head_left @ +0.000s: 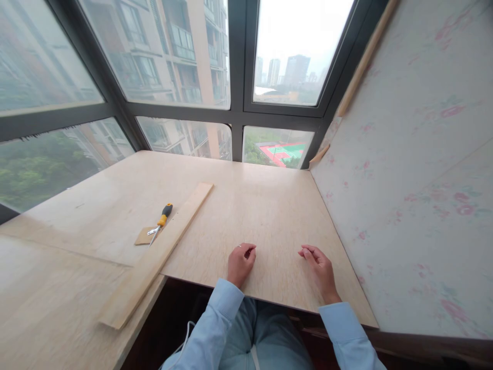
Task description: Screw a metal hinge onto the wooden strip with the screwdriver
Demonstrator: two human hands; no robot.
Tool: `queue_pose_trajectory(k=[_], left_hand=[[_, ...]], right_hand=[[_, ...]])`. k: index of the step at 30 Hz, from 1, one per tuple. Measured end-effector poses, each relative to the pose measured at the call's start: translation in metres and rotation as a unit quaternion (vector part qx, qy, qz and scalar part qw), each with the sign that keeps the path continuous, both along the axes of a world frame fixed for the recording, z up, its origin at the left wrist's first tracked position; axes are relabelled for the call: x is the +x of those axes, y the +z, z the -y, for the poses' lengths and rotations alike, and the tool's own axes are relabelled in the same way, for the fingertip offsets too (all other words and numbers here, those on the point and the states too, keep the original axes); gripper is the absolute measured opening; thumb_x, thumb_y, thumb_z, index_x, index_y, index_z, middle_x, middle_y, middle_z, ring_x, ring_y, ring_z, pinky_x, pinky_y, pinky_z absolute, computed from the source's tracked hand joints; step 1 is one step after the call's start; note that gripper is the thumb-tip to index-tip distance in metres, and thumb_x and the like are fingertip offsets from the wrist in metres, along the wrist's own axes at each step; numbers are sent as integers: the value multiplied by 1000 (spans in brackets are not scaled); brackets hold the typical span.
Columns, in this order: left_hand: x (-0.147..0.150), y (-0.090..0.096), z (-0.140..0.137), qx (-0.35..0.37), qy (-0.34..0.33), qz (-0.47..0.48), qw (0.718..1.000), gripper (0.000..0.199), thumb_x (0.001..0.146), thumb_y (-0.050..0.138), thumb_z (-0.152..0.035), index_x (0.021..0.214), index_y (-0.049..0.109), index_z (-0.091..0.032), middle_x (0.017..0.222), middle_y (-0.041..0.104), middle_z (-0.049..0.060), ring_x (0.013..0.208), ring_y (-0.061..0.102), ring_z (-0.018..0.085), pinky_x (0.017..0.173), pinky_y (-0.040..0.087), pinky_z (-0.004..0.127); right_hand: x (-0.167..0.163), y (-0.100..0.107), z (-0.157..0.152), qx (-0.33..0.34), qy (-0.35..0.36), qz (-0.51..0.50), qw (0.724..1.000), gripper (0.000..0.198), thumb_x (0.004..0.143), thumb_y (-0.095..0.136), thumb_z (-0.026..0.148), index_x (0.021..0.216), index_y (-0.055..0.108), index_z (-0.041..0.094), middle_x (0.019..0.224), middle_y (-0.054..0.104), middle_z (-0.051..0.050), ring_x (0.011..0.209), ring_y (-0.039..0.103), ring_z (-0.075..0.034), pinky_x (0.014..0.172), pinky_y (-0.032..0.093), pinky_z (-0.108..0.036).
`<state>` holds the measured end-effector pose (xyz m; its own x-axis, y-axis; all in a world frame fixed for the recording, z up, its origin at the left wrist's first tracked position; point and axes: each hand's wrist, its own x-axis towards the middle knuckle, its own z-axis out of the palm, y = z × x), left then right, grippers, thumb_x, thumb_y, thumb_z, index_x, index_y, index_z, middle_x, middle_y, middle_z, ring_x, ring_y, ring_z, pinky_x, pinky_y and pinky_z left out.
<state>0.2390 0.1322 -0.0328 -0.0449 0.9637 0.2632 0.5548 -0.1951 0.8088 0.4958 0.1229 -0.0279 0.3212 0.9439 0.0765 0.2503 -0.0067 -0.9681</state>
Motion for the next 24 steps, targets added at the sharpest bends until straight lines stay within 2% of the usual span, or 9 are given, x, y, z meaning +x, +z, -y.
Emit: queue_pose_trajectory(k=[24], left_hand=[[0, 1, 1, -9, -7, 19, 1000, 17, 86, 54, -19, 90, 70, -18, 91, 73, 6, 83, 67, 18, 77, 52, 32]], right_hand=[[2, -7, -1, 1, 2, 22, 1000, 40, 80, 62, 52, 97, 71, 17, 87, 74, -10, 87, 69, -26, 85, 53, -42]])
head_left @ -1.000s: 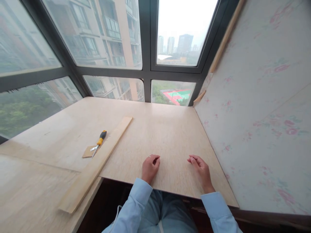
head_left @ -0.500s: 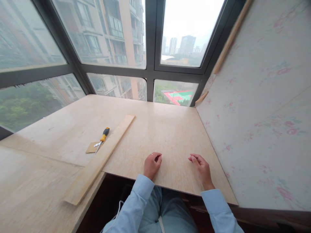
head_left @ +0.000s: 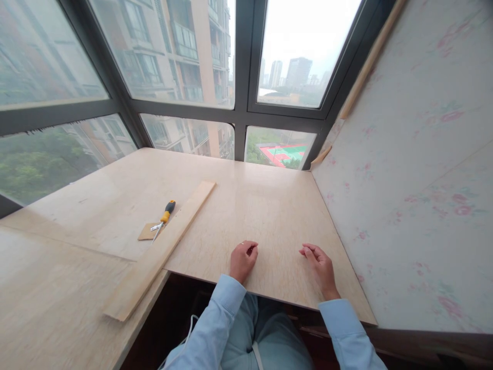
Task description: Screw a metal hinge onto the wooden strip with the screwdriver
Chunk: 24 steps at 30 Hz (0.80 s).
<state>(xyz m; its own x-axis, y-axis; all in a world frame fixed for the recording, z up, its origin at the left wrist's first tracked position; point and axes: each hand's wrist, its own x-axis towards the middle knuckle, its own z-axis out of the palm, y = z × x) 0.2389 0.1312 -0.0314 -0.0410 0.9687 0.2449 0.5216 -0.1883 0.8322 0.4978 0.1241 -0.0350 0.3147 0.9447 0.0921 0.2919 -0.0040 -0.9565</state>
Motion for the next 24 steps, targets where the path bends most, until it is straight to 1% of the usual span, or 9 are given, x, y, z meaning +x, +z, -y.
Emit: queue_pose_trajectory(k=[15, 24], left_hand=[[0, -1, 3, 4, 0, 10, 1000, 16, 86, 55, -17, 89, 70, -17, 89, 73, 6, 80, 65, 17, 75, 50, 31], [0, -1, 6, 6, -2, 15, 1000, 15, 85, 55, -16, 88, 70, -17, 87, 72, 5, 77, 64, 17, 74, 50, 30]], right_hand=[[-2, 4, 1, -11, 2, 8, 1000, 44, 78, 61, 54, 97, 69, 16, 88, 73, -10, 88, 68, -26, 87, 51, -42], [-1, 2, 0, -4, 2, 16, 1000, 42, 78, 62, 53, 96, 70, 16, 87, 73, -10, 87, 67, -26, 86, 51, -42]])
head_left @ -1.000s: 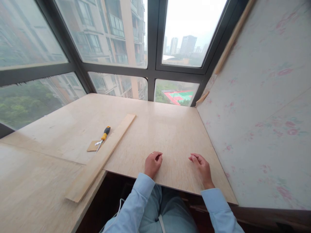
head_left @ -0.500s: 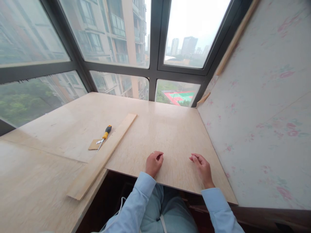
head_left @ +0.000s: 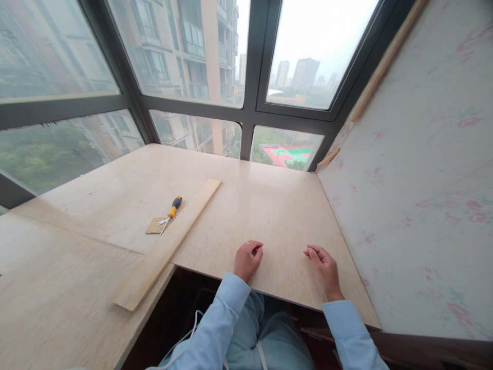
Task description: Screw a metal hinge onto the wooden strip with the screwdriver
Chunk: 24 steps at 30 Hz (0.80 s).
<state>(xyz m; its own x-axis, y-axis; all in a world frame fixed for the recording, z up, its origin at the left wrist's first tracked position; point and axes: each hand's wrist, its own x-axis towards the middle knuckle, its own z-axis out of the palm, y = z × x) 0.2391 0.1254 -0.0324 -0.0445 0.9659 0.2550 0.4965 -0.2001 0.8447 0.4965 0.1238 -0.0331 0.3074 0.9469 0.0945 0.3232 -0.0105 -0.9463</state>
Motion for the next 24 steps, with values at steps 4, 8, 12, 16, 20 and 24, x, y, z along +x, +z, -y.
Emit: queue_pose_trajectory(k=[4, 8, 12, 16, 20, 24], left_hand=[[0, 0, -1, -1, -3, 1, 1000, 16, 85, 55, -16, 88, 70, -17, 87, 72, 5, 78, 64, 17, 74, 49, 30], [-1, 0, -1, -1, -7, 1, 1000, 16, 85, 54, -17, 89, 70, -17, 88, 72, 6, 79, 64, 17, 74, 49, 30], [-1, -1, 0, 1, -4, 2, 1000, 17, 85, 54, -17, 89, 70, -17, 87, 72, 5, 78, 64, 17, 74, 49, 31], [0, -2, 1, 3, -5, 9, 1000, 17, 84, 54, -17, 88, 70, -17, 86, 72, 5, 76, 63, 17, 73, 49, 30], [0, -3, 2, 4, -6, 7, 1000, 17, 84, 54, -16, 88, 71, -17, 86, 72, 6, 77, 63, 17, 73, 49, 30], [-1, -3, 3, 6, -10, 12, 1000, 17, 82, 55, -15, 87, 71, -17, 86, 72, 6, 79, 63, 18, 75, 49, 31]], right_hand=[[0, 0, 1, -2, -5, 1, 1000, 43, 78, 62, 54, 96, 70, 16, 87, 73, -10, 87, 68, -26, 86, 51, -42], [0, 0, 1, -1, -7, 3, 1000, 43, 78, 62, 54, 97, 70, 16, 87, 73, -10, 87, 68, -26, 86, 51, -42], [0, -1, 2, -2, -5, 1, 1000, 44, 78, 62, 55, 98, 70, 16, 88, 74, -10, 88, 68, -26, 86, 51, -41], [1, -2, 2, -11, -7, -1, 1000, 47, 77, 62, 56, 99, 69, 15, 89, 74, -11, 89, 68, -26, 86, 51, -41], [0, 1, 3, -19, -13, 6, 1000, 47, 77, 61, 57, 98, 69, 15, 90, 74, -11, 90, 68, -26, 87, 51, -41], [0, 3, 4, -32, -14, 10, 999, 51, 75, 60, 59, 99, 69, 15, 91, 74, -12, 91, 68, -27, 88, 51, -41]])
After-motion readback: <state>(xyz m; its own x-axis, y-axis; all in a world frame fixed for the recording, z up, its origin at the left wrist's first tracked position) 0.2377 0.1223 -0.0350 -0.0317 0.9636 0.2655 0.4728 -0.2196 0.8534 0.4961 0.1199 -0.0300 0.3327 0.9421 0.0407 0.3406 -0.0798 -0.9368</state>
